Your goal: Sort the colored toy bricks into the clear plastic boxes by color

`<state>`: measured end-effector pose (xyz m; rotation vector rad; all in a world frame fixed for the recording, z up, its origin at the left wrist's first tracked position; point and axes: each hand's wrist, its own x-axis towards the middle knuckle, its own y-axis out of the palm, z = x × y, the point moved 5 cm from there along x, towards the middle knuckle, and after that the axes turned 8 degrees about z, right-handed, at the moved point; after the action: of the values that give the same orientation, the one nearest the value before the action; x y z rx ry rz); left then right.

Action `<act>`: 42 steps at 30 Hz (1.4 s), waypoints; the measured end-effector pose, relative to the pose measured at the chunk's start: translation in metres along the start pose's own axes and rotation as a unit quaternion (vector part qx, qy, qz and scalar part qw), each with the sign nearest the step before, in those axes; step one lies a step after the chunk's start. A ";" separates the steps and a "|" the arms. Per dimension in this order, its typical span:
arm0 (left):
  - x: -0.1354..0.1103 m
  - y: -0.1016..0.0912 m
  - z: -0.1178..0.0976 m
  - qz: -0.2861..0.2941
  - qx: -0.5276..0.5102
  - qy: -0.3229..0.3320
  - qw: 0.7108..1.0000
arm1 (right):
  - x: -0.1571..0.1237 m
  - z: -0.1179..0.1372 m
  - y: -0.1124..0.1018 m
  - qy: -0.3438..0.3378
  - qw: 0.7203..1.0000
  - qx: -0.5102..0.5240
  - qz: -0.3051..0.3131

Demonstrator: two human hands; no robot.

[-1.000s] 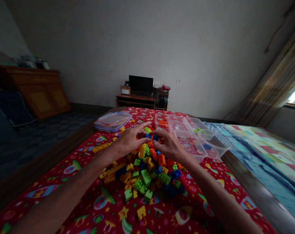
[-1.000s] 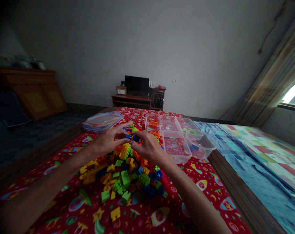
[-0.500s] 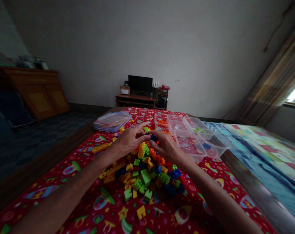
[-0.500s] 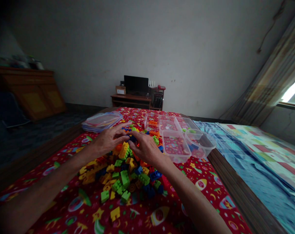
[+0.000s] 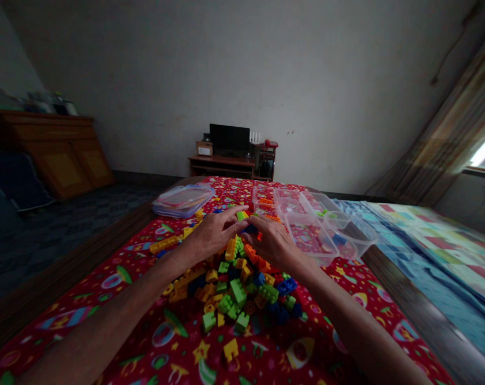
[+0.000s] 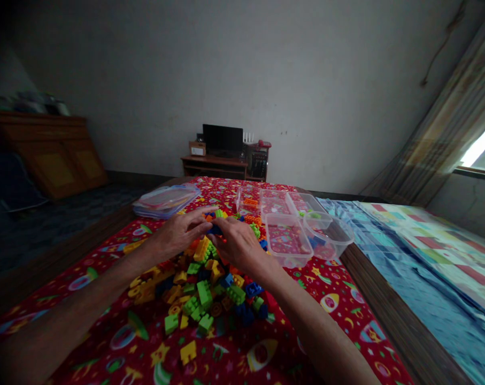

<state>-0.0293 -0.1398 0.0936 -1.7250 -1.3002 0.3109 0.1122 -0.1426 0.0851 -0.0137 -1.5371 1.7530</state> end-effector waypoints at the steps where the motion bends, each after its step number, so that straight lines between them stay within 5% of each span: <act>1: 0.000 -0.001 -0.001 -0.003 0.001 -0.001 1.000 | -0.001 -0.001 -0.003 0.002 1.000 -0.002 -0.004; 12: -0.002 -0.009 -0.002 -0.023 0.035 -0.002 0.999 | -0.015 -0.070 -0.075 0.135 0.981 -0.104 -0.095; 20: -0.001 -0.009 0.001 -0.020 0.041 -0.006 0.999 | -0.083 -0.162 -0.130 0.395 0.873 -0.270 -0.095; 26: -0.002 -0.010 0.004 -0.032 0.061 0.006 0.998 | -0.111 -0.198 -0.130 0.478 0.829 -0.290 -0.003; 42: -0.002 -0.020 0.008 -0.048 0.088 -0.003 0.995 | -0.120 -0.217 -0.123 0.476 0.832 -0.283 0.033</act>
<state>-0.0481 -0.1372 0.1040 -1.5093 -1.3157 0.3637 0.3663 -0.0334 0.0750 -1.0826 -1.1902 0.9624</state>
